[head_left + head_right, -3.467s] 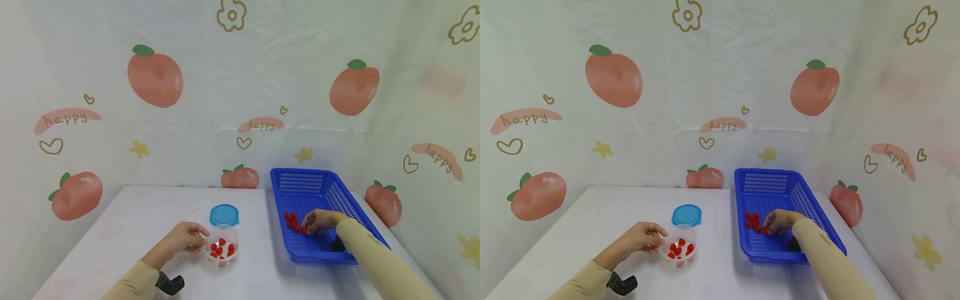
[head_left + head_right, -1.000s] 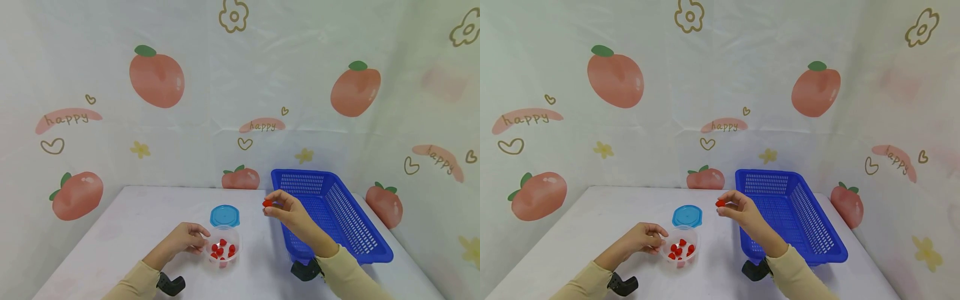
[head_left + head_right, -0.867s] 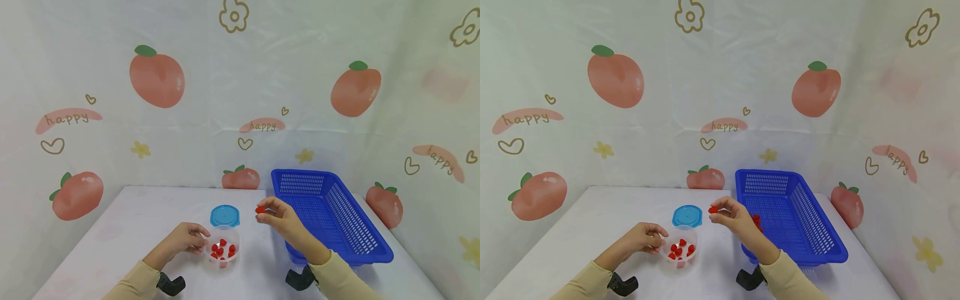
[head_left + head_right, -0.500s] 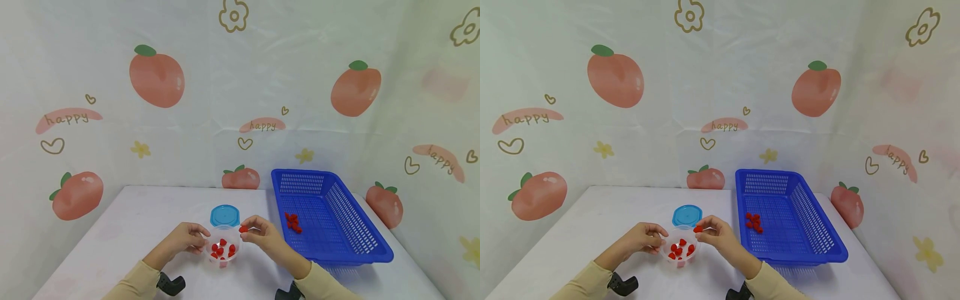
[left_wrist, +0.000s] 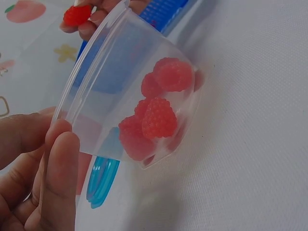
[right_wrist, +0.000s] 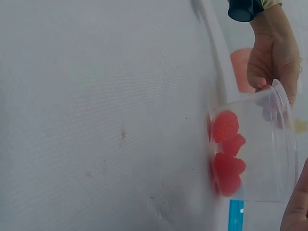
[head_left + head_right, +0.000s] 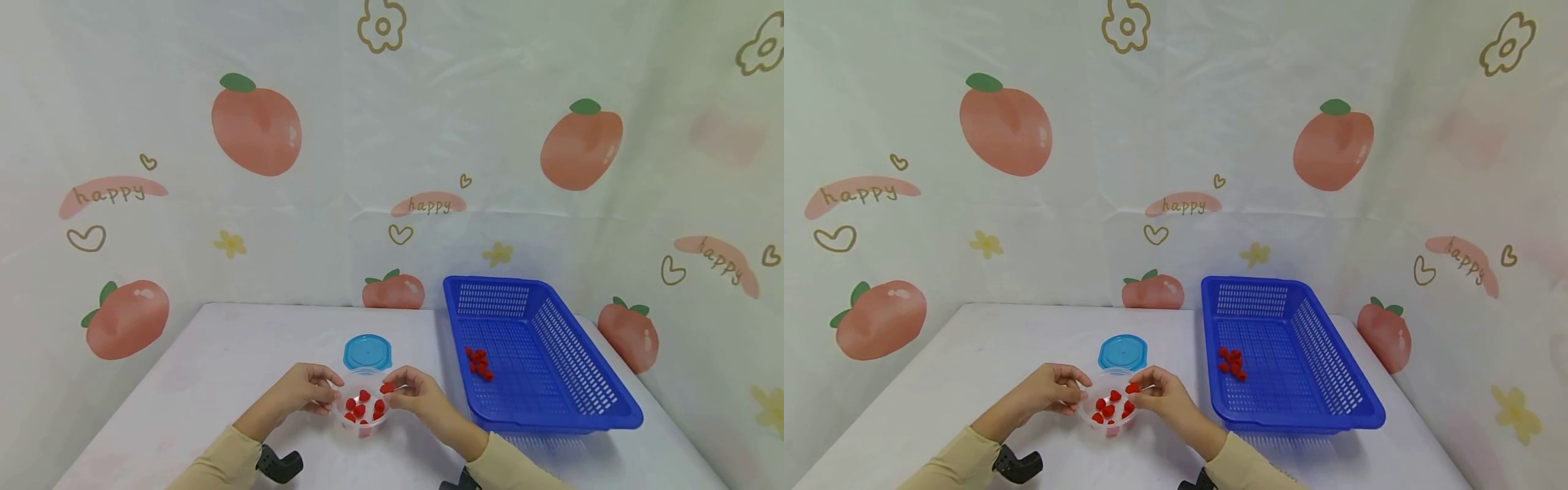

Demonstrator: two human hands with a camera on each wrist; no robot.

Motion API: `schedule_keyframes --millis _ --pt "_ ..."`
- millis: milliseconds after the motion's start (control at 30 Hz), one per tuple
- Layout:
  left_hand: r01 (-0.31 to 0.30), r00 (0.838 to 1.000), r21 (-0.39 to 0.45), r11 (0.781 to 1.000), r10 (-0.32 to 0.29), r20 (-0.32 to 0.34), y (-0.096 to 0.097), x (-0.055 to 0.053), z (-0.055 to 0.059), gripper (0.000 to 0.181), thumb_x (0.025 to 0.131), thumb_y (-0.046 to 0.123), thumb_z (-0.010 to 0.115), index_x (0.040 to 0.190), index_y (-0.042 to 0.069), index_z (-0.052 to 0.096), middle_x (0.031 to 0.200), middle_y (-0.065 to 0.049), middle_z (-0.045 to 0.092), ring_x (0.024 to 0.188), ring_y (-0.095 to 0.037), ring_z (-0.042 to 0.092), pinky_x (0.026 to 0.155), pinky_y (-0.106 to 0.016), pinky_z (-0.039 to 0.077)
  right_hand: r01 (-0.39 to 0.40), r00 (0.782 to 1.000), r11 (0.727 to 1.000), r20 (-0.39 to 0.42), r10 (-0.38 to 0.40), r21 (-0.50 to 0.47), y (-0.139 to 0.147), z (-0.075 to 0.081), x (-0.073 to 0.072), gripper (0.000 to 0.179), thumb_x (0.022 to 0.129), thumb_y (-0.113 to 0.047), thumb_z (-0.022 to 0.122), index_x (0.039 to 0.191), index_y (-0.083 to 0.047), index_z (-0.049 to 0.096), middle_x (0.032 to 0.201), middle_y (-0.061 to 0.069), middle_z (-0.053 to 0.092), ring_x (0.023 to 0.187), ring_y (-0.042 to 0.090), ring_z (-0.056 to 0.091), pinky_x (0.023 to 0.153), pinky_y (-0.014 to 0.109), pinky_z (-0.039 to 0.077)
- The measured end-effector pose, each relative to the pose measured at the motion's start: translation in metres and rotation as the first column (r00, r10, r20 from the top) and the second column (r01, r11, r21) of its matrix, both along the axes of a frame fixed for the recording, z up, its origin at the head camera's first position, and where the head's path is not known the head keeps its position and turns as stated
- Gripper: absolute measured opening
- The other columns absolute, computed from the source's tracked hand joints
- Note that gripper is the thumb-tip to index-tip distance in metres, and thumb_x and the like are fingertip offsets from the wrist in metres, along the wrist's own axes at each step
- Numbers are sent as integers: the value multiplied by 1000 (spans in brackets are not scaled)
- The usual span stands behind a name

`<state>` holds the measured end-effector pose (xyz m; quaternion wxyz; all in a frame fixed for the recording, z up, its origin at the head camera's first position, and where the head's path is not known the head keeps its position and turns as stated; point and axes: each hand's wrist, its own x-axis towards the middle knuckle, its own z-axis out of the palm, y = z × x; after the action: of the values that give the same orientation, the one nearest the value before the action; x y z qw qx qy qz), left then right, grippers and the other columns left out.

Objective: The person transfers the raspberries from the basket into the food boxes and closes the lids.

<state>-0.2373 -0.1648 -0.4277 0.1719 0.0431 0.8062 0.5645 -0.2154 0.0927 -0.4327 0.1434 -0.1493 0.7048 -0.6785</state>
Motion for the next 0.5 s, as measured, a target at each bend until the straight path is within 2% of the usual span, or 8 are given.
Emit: schedule_keyframes --millis 267,500 --pt "4 1000 10 1000 -5 3 -1 0 0 27 84 8 71 107 -4 65 72 -4 65 60 -14 62 64 -30 59 -15 1000 1000 -20 15 27 -1 -3 -4 29 86 -4 66 111 6 58 98 3 65 83 13 61 78 19 55" --pt "13 1000 20 1000 -14 3 -1 0 0 28 84 9 71 108 -4 65 71 -3 64 60 -14 62 64 -29 59 7 999 997 -38 -4 80 -3 -3 -5 28 85 -4 67 110 6 59 99 6 68 80 11 61 76 20 56"
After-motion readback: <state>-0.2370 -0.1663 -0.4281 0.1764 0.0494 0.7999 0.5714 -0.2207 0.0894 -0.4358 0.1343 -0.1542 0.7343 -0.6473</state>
